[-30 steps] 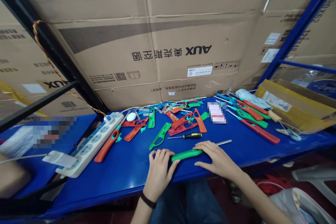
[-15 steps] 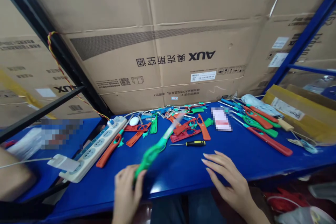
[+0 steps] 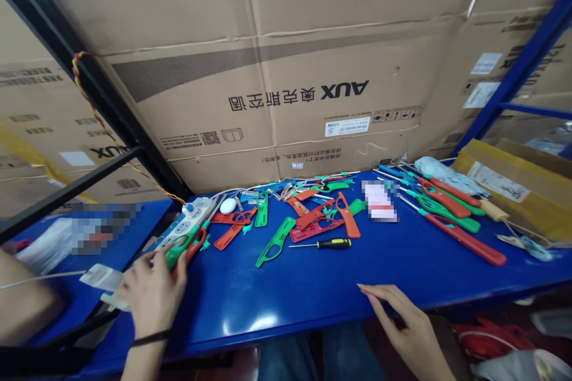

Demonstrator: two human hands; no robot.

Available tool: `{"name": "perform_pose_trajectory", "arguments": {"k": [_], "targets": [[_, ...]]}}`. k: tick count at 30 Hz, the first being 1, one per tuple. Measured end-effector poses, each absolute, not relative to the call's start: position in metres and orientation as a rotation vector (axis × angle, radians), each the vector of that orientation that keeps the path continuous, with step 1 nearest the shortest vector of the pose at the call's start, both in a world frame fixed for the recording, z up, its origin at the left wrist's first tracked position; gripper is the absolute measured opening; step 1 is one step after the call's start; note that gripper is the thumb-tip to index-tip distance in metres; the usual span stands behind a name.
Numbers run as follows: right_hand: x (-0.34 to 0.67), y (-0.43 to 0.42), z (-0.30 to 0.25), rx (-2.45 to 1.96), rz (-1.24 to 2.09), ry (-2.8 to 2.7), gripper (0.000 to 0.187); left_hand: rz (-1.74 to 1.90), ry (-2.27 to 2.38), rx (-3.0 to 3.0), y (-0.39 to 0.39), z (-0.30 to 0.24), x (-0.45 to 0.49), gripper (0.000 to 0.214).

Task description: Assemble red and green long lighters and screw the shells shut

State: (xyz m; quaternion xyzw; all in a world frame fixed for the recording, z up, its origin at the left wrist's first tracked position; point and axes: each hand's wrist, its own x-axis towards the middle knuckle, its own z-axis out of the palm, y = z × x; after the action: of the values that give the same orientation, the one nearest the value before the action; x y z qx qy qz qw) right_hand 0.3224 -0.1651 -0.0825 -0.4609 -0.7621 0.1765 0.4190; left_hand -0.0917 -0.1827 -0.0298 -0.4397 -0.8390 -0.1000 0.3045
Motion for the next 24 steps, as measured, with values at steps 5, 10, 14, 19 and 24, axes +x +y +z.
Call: {"name": "perform_pose_trajectory", "arguments": {"k": [5, 10, 14, 19, 24], "targets": [[0.319, -0.164, -0.084, -1.170, 0.505, -1.956, 0.022, -0.333, -2.055, -1.613, -0.129, -0.033, -0.071, 0.031], [0.319, -0.162, -0.085, -1.181, 0.513, -1.961, 0.023, -0.203, -1.946, -1.891, -0.084, -0.034, -0.087, 0.037], [0.316, -0.161, -0.084, -1.186, 0.503, -1.956, 0.023, -0.195, -1.851, -2.063, -0.067, -0.024, -0.104, 0.024], [0.307, -0.152, -0.077, -1.264, 0.548, -1.940, 0.024, -0.251, -1.762, -2.165, -0.064, -0.014, -0.108, 0.020], [0.286, -0.124, -0.066, -1.228, 0.496, -1.975, 0.022, -0.559, -1.702, -2.015, -0.078, -0.013, -0.084, 0.019]]}}
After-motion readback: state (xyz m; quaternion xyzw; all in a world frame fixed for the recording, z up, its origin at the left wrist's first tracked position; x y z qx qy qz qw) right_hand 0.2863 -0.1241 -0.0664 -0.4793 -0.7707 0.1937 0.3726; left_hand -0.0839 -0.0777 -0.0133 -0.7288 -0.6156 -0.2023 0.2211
